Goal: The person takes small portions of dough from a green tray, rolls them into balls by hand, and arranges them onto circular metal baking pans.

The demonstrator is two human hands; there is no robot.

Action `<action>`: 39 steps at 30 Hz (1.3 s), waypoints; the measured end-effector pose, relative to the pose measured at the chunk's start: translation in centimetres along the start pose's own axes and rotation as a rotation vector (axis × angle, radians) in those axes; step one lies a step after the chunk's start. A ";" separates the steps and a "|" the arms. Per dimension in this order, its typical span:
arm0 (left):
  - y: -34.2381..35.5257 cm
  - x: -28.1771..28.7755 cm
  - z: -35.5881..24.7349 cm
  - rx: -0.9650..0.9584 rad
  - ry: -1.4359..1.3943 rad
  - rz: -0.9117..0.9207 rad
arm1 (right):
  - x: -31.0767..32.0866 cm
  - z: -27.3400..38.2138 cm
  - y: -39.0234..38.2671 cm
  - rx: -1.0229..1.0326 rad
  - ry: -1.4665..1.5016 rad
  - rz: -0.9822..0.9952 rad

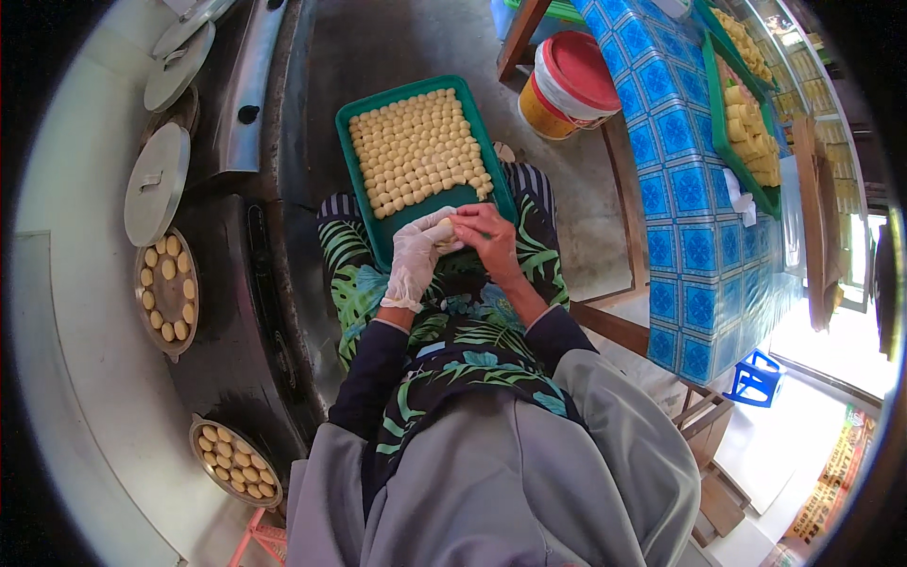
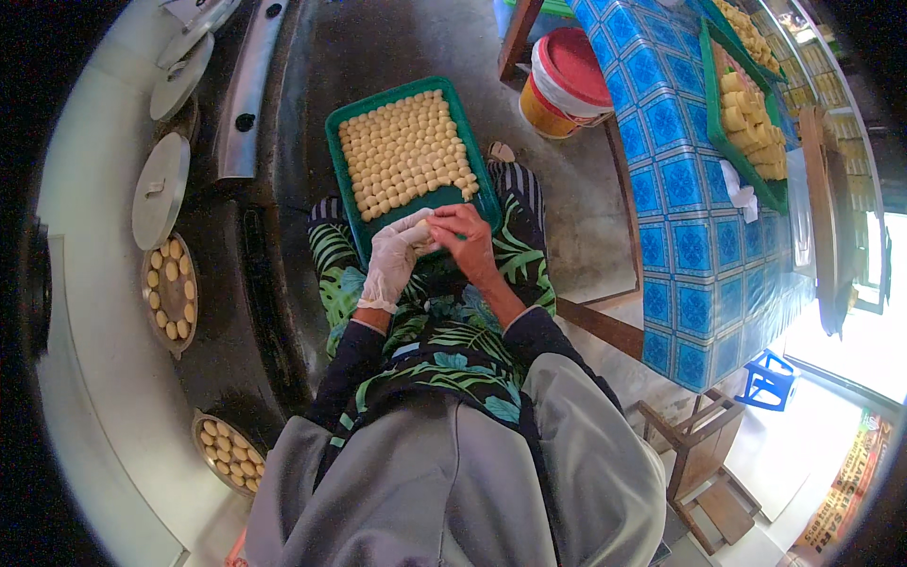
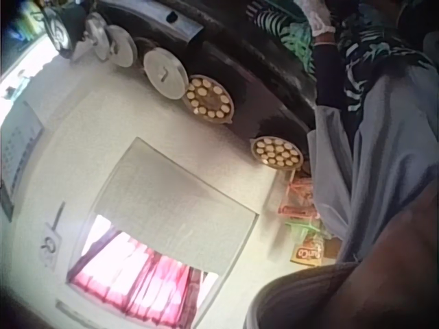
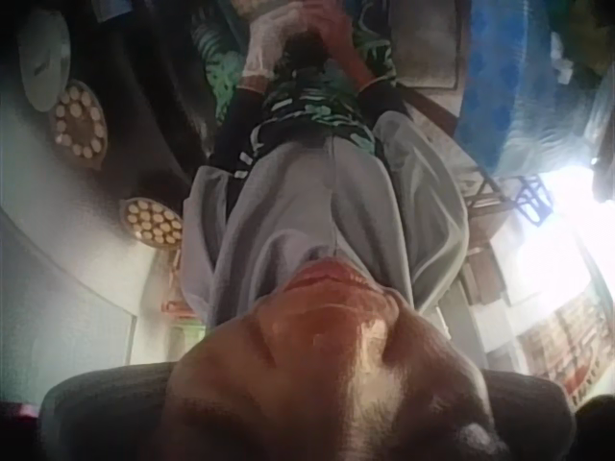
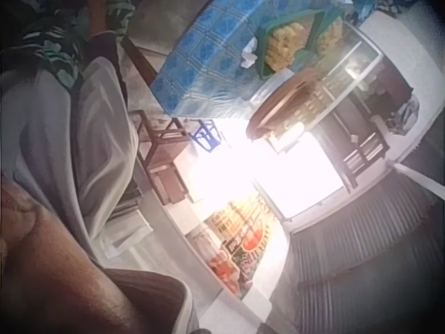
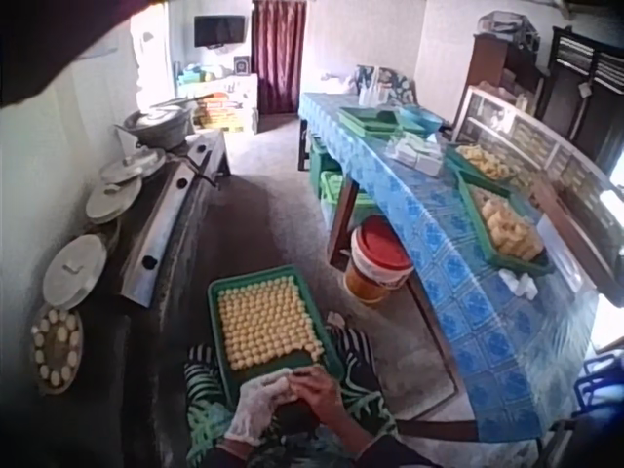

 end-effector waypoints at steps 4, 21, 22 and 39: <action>0.1 -0.8 -0.1 0.059 -0.018 0.089 | -2.8 -4.9 -1.2 -0.461 1.125 -0.057; -1.1 5.2 -2.1 -0.074 0.068 -0.251 | 0.5 -9.2 0.9 -0.347 -0.901 0.370; -1.2 5.5 -1.7 -0.050 0.070 -0.259 | -0.3 -8.6 1.0 -0.342 -0.895 0.372; 5.0 2.1 3.4 0.057 -0.078 -0.056 | 0.0 -10.4 0.2 -0.512 -0.166 0.185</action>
Point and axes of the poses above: each hand's wrist, its own y-axis towards the middle knuckle, its own x-axis out of the back of the hand, z = x × y, the point moved 6 cm from there along y, towards the middle knuckle, and after that the axes turned 13 degrees about z, right-handed, at the moved point
